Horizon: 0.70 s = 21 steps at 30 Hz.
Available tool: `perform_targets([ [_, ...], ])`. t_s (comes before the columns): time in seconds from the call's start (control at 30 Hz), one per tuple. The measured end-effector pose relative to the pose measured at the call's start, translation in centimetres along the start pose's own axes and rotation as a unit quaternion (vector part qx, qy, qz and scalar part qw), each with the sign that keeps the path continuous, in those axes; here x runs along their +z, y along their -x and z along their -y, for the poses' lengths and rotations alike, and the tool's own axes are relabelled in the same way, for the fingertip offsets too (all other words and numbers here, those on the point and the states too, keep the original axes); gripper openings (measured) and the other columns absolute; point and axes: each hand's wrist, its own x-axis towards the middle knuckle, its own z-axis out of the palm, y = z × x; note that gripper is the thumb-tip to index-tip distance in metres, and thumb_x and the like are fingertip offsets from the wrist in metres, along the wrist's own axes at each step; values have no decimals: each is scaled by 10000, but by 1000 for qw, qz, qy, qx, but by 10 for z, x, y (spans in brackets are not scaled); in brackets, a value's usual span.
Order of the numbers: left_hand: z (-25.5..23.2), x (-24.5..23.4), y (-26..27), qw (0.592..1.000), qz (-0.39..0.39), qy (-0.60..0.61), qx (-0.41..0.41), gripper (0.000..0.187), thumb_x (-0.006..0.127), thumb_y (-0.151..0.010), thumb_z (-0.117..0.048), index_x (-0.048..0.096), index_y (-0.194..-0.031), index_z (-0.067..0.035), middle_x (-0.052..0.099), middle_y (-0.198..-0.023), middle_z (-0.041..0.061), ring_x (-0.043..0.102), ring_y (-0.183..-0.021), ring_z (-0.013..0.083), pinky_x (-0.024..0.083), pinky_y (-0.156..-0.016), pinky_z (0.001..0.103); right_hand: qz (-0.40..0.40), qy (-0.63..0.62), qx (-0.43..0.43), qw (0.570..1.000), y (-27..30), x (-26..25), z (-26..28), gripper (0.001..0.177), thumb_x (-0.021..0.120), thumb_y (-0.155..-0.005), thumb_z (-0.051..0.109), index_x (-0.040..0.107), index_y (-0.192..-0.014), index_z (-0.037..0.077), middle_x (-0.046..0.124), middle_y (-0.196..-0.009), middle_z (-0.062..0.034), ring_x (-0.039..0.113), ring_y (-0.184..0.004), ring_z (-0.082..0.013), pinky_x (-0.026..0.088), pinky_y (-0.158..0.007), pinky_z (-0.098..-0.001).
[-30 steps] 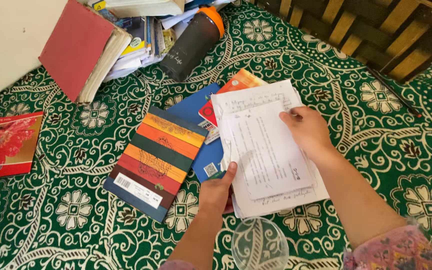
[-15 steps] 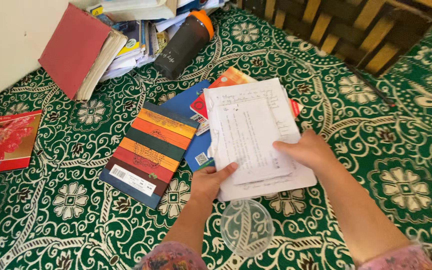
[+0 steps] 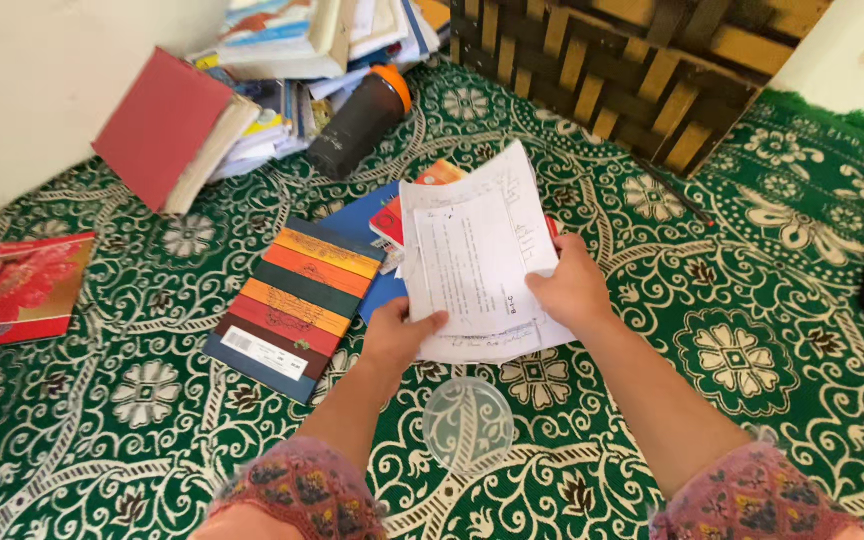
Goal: The person organizes books and papers by picking them up from a pile on the floor and placing them onto a shelf underneath a desk.
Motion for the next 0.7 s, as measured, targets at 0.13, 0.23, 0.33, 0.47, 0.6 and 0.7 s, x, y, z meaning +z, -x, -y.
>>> perform_targets([
  [0.13, -31, -10, 4, 995, -8, -62, 78, 389, 810, -792, -122, 719, -1150, 2, 788, -1035, 89, 745, -882, 174, 580, -785, 305, -9, 24, -3, 1000, 6, -9, 31, 665, 789, -773, 189, 496, -1346, 23, 678, -1211, -201, 667, -1083, -364, 507, -914, -444],
  [0.23, -57, -27, 11, 978, -43, -158, 128, 393, 836, -757, -177, 742, -1108, -29, 793, -999, 80, 750, -867, 185, 576, -784, 324, -25, -9, -51, 998, 14, -15, 56, 632, 785, -786, 182, 512, -1324, -6, 678, -1227, -217, 674, -1107, -362, 519, -936, -429],
  [0.33, -84, -51, 22, 943, -85, -275, 169, 434, 860, -740, -272, 744, -1086, -37, 784, -997, 103, 751, -876, 224, 571, -803, 356, -28, -13, -41, 999, 20, -22, 88, 634, 772, -808, 196, 493, -1336, -17, 691, -1204, -224, 681, -1099, -370, 522, -934, -442],
  [0.47, -117, -89, 50, 919, -116, -338, 168, 472, 868, -715, -339, 745, -1061, -42, 784, -1001, 117, 756, -900, 252, 572, -822, 388, -27, -5, -108, 994, 33, -26, 131, 628, 803, -793, 213, 515, -1298, -25, 683, -1195, -232, 679, -1090, -373, 521, -920, -447],
  [0.6, -146, -124, 93, 904, -139, -359, 188, 454, 871, -720, -338, 760, -1052, -49, 781, -1003, 120, 755, -906, 253, 571, -839, 377, -19, -20, -157, 987, 56, -29, 174, 612, 807, -792, 225, 535, -1282, -23, 695, -1190, -219, 683, -1096, -362, 521, -929, -436],
  [0.7, -164, -150, 131, 917, -135, -326, 185, 429, 857, -719, -321, 770, -1044, -55, 793, -1000, 111, 768, -898, 243, 579, -837, 374, -20, -17, -189, 982, 73, -33, 210, 617, 812, -790, 212, 527, -1279, -35, 679, -1201, -219, 682, -1090, -352, 523, -921, -431],
])
